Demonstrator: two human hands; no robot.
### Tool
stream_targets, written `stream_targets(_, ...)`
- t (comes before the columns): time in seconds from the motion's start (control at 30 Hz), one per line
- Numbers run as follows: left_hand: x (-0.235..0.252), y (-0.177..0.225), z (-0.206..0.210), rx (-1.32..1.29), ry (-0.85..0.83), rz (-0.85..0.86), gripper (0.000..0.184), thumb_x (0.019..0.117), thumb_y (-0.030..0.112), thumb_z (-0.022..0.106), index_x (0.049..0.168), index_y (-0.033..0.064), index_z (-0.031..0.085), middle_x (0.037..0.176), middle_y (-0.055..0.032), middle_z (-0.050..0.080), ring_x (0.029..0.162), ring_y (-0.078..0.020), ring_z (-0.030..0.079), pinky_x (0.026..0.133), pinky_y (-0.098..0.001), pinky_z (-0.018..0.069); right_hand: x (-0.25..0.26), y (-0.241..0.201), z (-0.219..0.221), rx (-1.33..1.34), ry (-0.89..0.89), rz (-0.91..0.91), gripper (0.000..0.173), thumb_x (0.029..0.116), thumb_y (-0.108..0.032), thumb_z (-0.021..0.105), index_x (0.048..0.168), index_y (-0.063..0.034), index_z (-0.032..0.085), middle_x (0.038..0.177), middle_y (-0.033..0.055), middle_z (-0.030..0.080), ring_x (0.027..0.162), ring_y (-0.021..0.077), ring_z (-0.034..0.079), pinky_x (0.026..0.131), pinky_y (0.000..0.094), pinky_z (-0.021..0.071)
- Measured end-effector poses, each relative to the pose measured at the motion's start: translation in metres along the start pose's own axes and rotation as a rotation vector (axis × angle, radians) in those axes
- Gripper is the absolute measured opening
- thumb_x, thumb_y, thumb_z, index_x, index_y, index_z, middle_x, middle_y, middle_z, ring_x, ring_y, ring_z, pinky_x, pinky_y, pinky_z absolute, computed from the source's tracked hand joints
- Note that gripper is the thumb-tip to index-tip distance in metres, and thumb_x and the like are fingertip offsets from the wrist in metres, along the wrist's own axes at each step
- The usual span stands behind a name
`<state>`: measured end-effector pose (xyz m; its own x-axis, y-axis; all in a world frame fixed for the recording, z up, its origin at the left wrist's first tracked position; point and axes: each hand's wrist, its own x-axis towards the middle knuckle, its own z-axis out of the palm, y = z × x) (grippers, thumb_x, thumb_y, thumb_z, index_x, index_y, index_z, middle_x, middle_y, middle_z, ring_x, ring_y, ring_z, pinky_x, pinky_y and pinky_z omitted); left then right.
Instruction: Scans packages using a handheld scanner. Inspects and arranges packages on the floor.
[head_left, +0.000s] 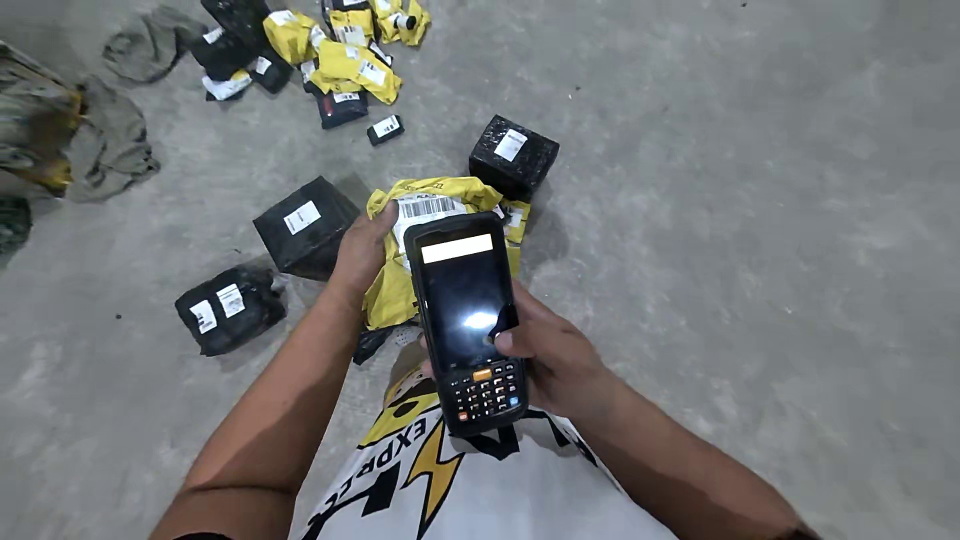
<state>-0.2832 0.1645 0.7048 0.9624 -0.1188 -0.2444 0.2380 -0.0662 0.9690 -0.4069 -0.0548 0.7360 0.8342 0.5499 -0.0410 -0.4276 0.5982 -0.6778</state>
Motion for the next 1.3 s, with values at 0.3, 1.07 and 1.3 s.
stream_targets(0.3, 0.005, -0.009, 0.000, -0.126, -0.056, 0.013, 0.032, 0.1121, 0.028, 0.035, 0.115, 0.0132, 0.063, 0.092, 0.0066, 0.073, 0.086, 0.0001, 0.070, 0.080, -0.0211, 0.0600, 0.001, 0.002, 0.003, 0.032, -0.019, -0.007, 0.058, 0.0938, -0.015, 0.048, 0.149, -0.0127, 0.031, 0.127, 0.0184, 0.061, 0.113, 0.0315, 0.066, 0.096, 0.0488, 0.0563)
stream_targets(1.07, -0.004, -0.014, -0.003, -0.125, -0.061, 0.014, 0.031, 0.1118, 0.029, 0.037, 0.122, 0.0124, 0.061, 0.098, 0.0049, 0.073, 0.091, -0.0015, 0.070, 0.084, -0.0231, 0.0598, -0.007, 0.008, 0.008, -0.004, -0.043, -0.016, 0.058, 0.0929, -0.011, 0.047, 0.149, -0.0117, 0.031, 0.128, 0.0189, 0.060, 0.114, 0.0324, 0.065, 0.097, 0.0504, 0.0561)
stream_targets(1.3, -0.005, -0.015, -0.001, -0.145, -0.051, 0.005, 0.033, 0.1120, 0.030, 0.037, 0.124, 0.0104, 0.061, 0.100, 0.0019, 0.073, 0.094, -0.0042, 0.070, 0.086, -0.0258, 0.0601, -0.008, 0.008, 0.007, 0.020, -0.046, -0.004, 0.057, 0.0933, -0.011, 0.047, 0.148, -0.0100, 0.032, 0.126, 0.0201, 0.061, 0.113, 0.0324, 0.066, 0.097, 0.0500, 0.0562)
